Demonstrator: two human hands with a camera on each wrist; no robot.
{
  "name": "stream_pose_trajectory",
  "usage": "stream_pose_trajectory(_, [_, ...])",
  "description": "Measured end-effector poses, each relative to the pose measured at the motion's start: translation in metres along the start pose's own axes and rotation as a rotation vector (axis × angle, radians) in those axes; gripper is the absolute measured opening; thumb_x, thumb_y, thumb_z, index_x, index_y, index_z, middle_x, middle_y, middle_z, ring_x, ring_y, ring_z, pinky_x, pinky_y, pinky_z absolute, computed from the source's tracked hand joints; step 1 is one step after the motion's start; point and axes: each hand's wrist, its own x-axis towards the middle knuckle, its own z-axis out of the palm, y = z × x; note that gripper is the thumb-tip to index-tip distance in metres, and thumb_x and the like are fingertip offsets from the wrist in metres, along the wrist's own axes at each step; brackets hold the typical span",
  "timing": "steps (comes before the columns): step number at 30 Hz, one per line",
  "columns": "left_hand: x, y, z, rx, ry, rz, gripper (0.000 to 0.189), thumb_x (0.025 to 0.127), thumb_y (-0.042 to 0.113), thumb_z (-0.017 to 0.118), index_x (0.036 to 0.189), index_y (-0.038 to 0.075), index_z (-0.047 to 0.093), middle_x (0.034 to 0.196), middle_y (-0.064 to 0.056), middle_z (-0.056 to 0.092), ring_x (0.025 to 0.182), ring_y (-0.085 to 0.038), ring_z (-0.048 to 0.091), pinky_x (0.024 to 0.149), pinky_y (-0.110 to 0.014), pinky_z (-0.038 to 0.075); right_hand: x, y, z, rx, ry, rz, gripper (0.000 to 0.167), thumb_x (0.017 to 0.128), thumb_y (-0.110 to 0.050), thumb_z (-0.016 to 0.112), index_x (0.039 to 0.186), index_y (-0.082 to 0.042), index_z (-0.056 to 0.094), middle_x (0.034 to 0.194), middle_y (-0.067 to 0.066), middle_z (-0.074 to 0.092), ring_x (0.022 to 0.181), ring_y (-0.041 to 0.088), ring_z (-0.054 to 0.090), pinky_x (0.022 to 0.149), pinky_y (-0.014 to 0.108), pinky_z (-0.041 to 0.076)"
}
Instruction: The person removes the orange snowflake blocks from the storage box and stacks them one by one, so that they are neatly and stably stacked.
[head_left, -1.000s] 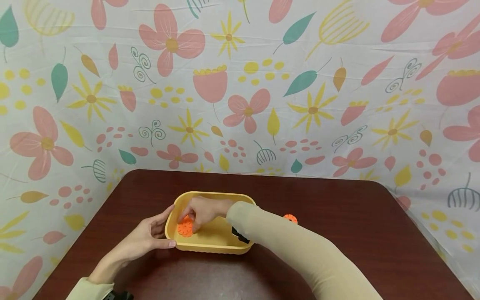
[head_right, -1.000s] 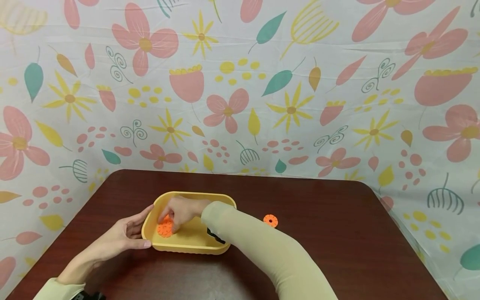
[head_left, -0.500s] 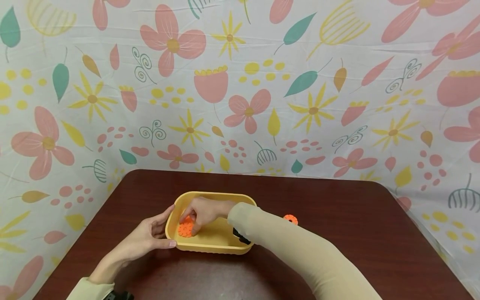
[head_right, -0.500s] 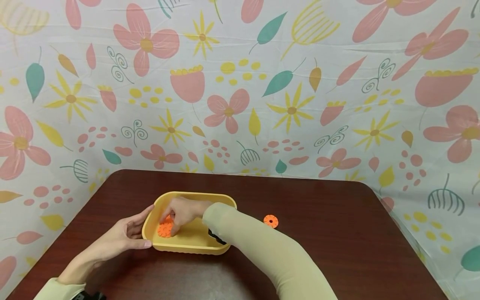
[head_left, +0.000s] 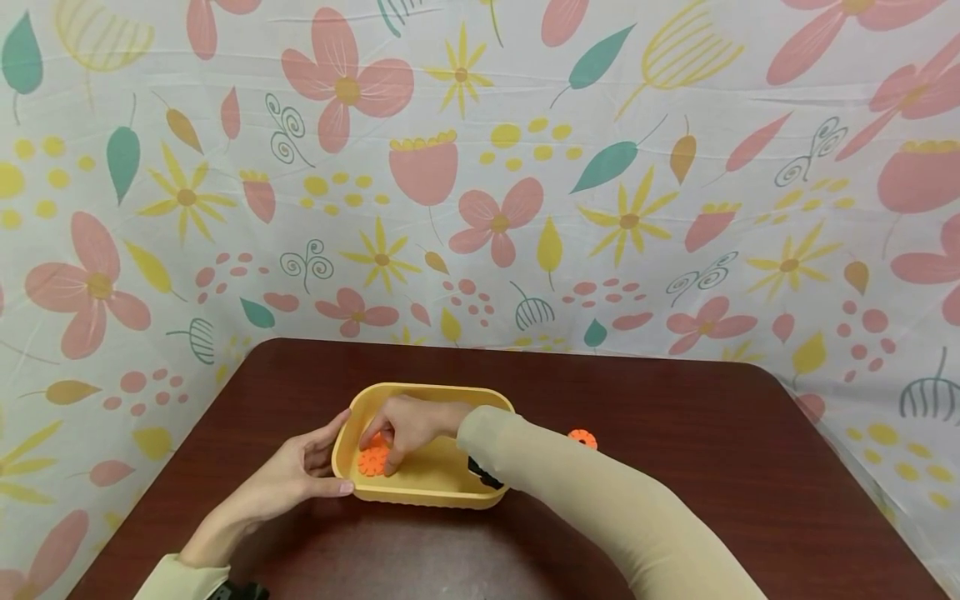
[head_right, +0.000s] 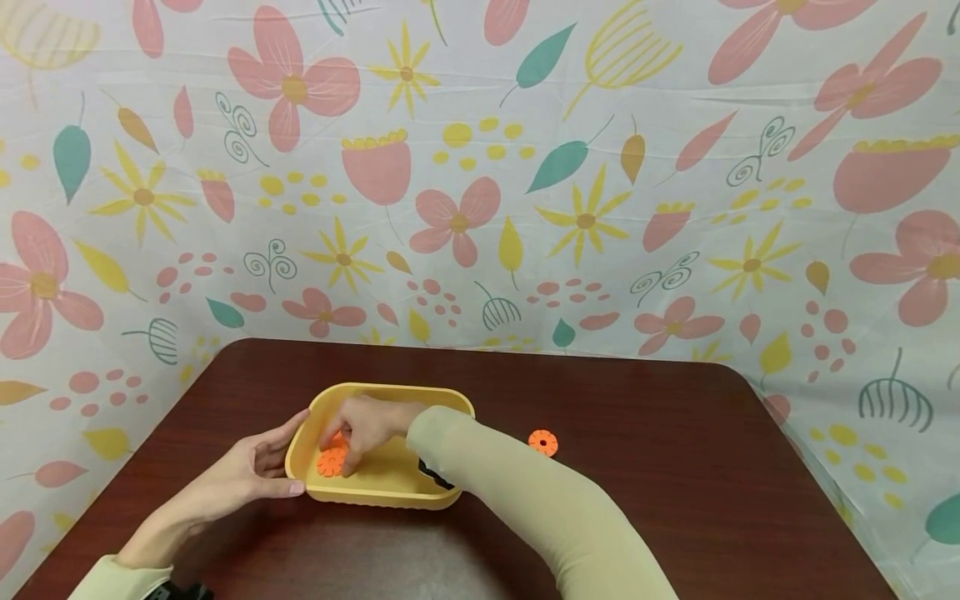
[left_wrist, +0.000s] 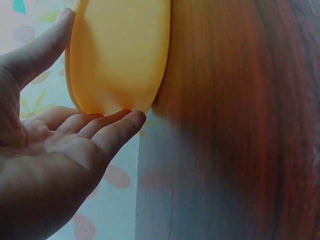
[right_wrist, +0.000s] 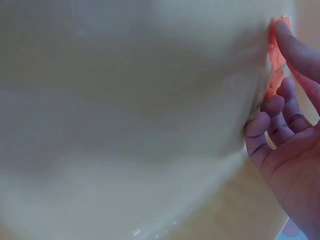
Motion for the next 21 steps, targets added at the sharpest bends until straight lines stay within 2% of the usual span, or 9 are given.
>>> stream_pose_trajectory(9, [-0.0005, -0.0009, 0.0003, 0.000, 0.000, 0.011, 0.103, 0.093, 0.003, 0.080, 0.167, -0.002, 0.009, 0.166, -0.035, 0.020, 0.143, -0.051, 0.040, 0.099, -0.033, 0.054, 0.0016, -0.0025, 0.0023, -0.024, -0.002, 0.009, 0.047, 0.080, -0.011, 0.094, 0.125, -0.008, 0.079, 0.059, -0.006, 0.049, 0.054, 0.003, 0.042, 0.053, 0.017, 0.033])
stream_pose_trajectory(21, [0.0002, -0.0028, -0.0012, -0.005, -0.006, 0.015, 0.102, 0.093, 0.003, 0.080, 0.168, -0.001, 0.010, 0.166, -0.034, 0.022, 0.143, -0.049, 0.042, 0.099, -0.032, 0.054, 0.0016, -0.0032, 0.0030, -0.067, 0.019, -0.018, 0.036, 0.080, -0.011, 0.094, 0.114, -0.010, 0.082, 0.064, -0.007, 0.054, 0.060, 0.002, 0.047, 0.058, 0.016, 0.039])
